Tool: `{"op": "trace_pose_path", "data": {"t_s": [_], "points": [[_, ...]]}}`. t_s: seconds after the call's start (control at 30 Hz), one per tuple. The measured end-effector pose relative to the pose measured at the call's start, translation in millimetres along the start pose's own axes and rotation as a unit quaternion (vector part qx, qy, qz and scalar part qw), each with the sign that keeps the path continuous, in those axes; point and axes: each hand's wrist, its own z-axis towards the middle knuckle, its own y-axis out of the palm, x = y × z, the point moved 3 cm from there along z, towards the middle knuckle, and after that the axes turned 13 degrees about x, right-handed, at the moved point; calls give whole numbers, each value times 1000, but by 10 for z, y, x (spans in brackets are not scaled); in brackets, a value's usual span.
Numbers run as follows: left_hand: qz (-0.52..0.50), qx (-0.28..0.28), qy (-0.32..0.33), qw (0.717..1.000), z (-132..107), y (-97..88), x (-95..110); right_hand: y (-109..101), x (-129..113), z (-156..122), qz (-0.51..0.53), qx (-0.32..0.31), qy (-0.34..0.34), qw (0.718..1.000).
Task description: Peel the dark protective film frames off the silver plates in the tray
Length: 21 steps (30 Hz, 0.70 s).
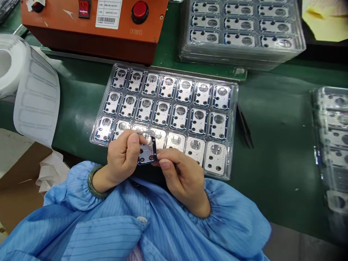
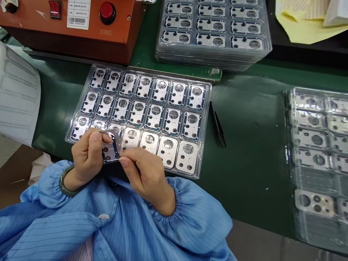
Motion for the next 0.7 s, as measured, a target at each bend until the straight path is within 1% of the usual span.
{"op": "trace_pose_path", "data": {"t_s": [0.1, 0.2, 0.23, 0.3, 0.37, 0.43, 0.6, 0.7], "points": [[-1, 1, -5, 1000, 0, 1, -3, 7, -5, -30, -33, 35, -45, 998], [-6, -4, -17, 1000, 2, 1, -6, -1, 10, -85, -53, 72, -51, 995], [-8, -5, -20, 1000, 2, 1, -6, -9, 23, -107, -45, 86, -39, 995], [-10, -6, -24, 1000, 1, 1, -5, -27, 56, -143, -10, 110, 6, 994], [-11, 2, -25, 1000, -2, -5, -5, -39, 78, -152, 21, 116, 56, 991], [-11, 12, -30, 999, -3, -10, -10, -40, 70, -119, 21, 97, 82, 992], [-13, 19, -37, 999, 0, -7, -19, -6, 0, 35, -11, -21, 94, 995], [-22, 9, -36, 999, 3, 0, -10, -3, -14, 77, -4, -51, 99, 994]]}}
